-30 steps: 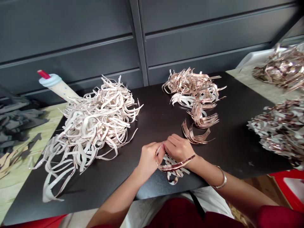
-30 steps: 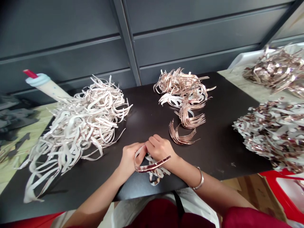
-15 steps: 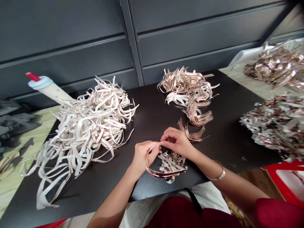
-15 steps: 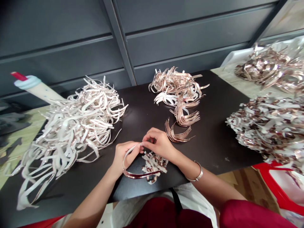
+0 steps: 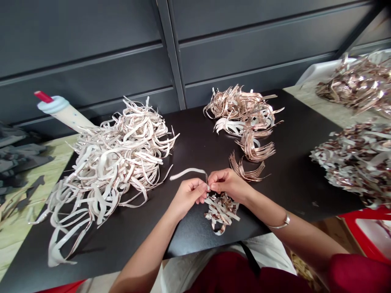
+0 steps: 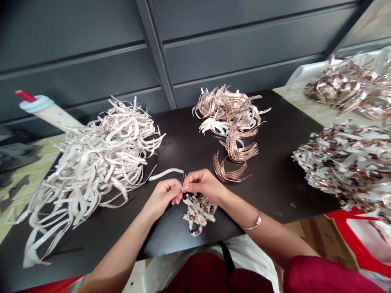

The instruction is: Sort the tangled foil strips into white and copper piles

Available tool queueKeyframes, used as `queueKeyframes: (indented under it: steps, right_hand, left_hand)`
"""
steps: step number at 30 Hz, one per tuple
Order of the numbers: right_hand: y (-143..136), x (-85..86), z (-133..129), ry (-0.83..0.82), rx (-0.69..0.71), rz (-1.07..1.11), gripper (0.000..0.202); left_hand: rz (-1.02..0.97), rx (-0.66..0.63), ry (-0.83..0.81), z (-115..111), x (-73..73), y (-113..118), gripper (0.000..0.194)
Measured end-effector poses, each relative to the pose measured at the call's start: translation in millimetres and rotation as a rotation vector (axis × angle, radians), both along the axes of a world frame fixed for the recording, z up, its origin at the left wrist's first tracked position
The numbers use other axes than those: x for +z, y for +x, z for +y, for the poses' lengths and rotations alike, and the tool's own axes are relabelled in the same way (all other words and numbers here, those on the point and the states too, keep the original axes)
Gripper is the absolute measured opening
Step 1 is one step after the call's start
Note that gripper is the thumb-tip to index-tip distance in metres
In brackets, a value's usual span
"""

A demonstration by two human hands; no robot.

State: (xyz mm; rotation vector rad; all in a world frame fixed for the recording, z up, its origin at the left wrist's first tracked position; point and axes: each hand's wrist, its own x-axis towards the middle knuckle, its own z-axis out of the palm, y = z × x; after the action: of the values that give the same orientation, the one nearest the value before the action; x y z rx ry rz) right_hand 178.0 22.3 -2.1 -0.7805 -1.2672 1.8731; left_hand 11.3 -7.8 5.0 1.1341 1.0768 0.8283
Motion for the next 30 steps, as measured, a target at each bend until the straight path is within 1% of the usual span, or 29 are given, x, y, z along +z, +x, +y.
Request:
queueKeyframes:
  steps: [3,5,8,10,13,17,19,20,22,23,25,27,28,30]
  right_hand:
    - [-1,3.6,-2,0.053,-0.035,-0.047,0.03]
    - [-1,5.4,-2,0.055,-0.028,-0.054,0.03]
    - [2,5.5,0,-0.015,0.019,-0.017,0.029]
    - [5,4.9,3,-0.061,0.051,0.005,0.029]
    - [11,5.0,9,-0.068,0.071,0.014,0.027]
    - [20,7.2,14,-0.014,0.05,-0.035,0.026]
    - [22,7.8,14,0.043,0.042,-0.067,0.029]
    - [21,7.7,13,0.082,0.05,-0.075,0.034]
    - [19,6.5,10,0.194,0.051,-0.108,0.045]
    - [16,5.7,8,0.268,0.023,-0.155,0.048]
    - [11,4.0,5,0.444,-0.087,-0.31,0.043]
    - [6,3.1,3,0.603,-0.181,-0.46,0.03]
    - [4,3.2,3,0.653,-0.193,-0.502,0.025]
    - [5,4.1,6,0.69,-0.16,-0.522,0.022]
  left_hand:
    - [0.161,-0.02,0.168,0,4.8,-3,0.038]
    - [0.243,-0.05,0.219,0,7.5,-6,0.033]
    - [0.281,-0.124,0.27,1,11.1,-8,0.027]
    - [0.308,-0.138,0.343,0,13.0,-8,0.027]
    - [0.347,-0.094,0.442,-3,13.5,-5,0.026]
    - [0.382,0.015,0.56,-5,9.6,-2,0.022]
    - [0.445,0.053,0.651,-5,7.6,-1,0.02]
    - [0.48,0.063,0.697,-5,6.7,-1,0.019]
    - [0.545,0.057,0.769,-5,5.3,0,0.018]
    - [0.573,0.045,0.794,-5,4.6,0,0.018]
    - [0.615,0.011,0.827,-6,3.3,0,0.018]
    - [0.625,-0.013,0.832,-8,2.4,0,0.018]
    - [0.614,-0.013,0.823,-8,2.3,0,0.019]
    - [0.566,-0.002,0.779,-9,3.0,1,0.02]
